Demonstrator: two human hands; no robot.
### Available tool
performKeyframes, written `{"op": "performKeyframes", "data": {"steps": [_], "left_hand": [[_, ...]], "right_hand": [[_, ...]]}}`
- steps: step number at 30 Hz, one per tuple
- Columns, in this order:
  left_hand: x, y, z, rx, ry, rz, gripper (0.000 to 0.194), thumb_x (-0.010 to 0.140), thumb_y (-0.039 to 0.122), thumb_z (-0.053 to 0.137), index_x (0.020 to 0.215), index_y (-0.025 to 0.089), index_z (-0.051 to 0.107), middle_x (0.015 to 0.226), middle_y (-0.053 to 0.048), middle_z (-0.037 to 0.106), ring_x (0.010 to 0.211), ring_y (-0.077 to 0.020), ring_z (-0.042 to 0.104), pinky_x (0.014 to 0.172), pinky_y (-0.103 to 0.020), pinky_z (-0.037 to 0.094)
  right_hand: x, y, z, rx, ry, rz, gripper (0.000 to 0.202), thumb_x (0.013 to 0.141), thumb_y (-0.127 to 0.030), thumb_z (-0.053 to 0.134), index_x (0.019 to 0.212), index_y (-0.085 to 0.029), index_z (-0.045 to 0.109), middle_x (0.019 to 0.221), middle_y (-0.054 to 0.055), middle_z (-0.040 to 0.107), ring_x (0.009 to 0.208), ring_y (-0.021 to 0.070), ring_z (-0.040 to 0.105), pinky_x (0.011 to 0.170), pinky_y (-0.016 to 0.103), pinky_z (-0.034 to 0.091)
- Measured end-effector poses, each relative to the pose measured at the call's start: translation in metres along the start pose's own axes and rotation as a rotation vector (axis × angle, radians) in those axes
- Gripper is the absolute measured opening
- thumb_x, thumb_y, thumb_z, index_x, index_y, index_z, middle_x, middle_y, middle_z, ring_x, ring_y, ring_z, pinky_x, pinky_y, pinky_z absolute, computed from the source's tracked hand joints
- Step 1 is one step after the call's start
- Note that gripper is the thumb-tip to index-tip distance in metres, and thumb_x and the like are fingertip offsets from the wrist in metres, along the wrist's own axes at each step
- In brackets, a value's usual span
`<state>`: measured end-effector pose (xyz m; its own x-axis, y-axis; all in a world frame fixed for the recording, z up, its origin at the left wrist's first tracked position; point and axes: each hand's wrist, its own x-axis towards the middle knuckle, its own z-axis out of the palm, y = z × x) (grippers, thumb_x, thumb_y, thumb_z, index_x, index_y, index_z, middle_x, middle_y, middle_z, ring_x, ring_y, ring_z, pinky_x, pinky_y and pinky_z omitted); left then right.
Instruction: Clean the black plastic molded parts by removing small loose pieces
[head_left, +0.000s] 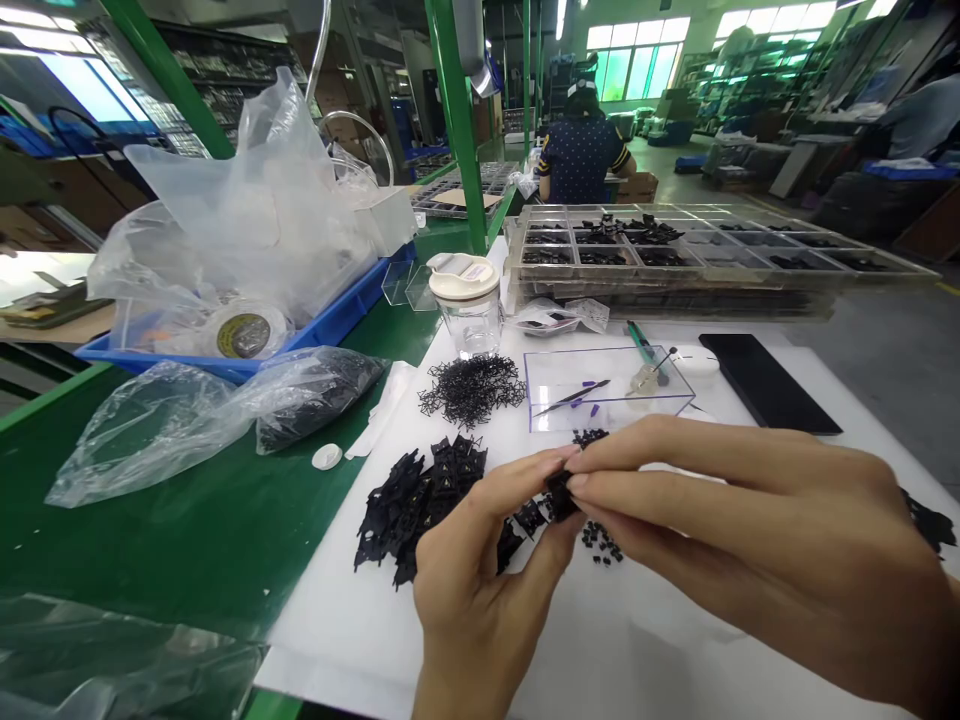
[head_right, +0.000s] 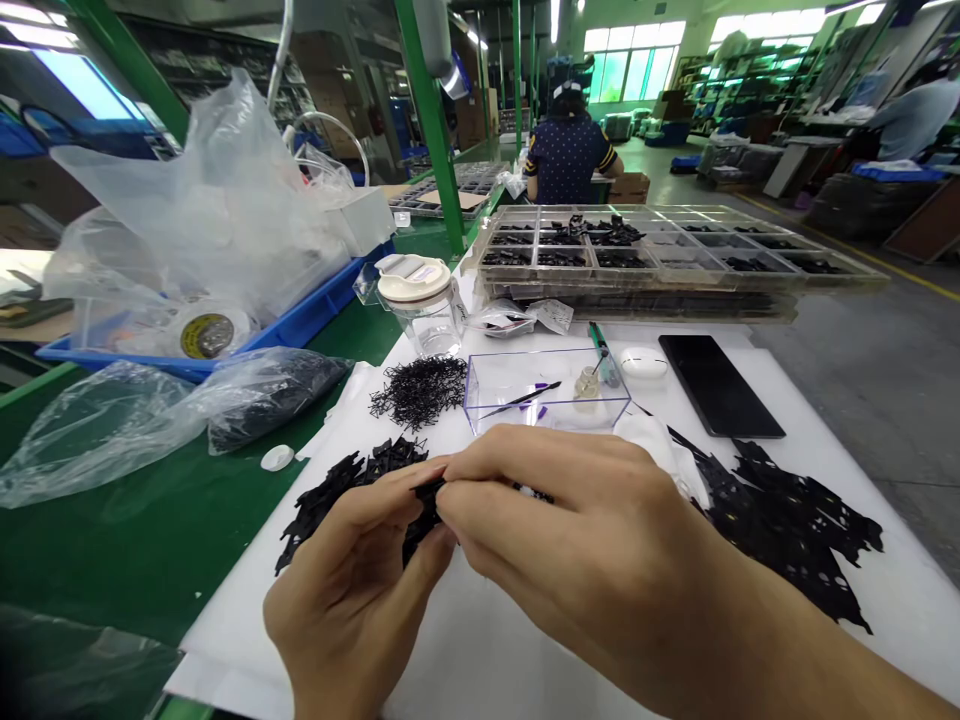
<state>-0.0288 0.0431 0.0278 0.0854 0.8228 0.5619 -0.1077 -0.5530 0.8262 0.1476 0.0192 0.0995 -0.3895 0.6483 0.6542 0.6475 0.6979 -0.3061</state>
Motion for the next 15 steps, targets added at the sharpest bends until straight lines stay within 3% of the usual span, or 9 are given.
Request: {"op": "performKeyframes", "data": {"steps": [8,15], "left_hand": [[0.0001,0.0002,0.002,0.024,0.01,0.012,0.04,0.086,0.003,0.077,0.117,0.027,0.077,0.114,-0.003,0.08,0.107,-0.0212,0.076,0.097,-0.031,0.063],[-0.0035,-0.0053,-0.0023,-0.006,-0.014,0.055,0.056,0.083,-0.007,0.074,0.126,0.029,0.073,0.121,0.001,0.078,0.112,-0.0175,0.073,0.102,-0.028,0.06]], "right_hand": [[-0.0002,0.0004,-0.001,-0.006,-0.008,-0.019,0.015,0.096,-0.005,0.066,0.084,-0.013,0.07,0.102,0.006,0.077,0.09,0.0095,0.072,0.087,0.011,0.057],[-0.0023,-0.0037,0.0015,-0.043,0.008,0.001,0.019,0.097,-0.006,0.064,0.082,-0.016,0.07,0.104,0.007,0.077,0.086,0.0133,0.074,0.084,0.018,0.06]]}}
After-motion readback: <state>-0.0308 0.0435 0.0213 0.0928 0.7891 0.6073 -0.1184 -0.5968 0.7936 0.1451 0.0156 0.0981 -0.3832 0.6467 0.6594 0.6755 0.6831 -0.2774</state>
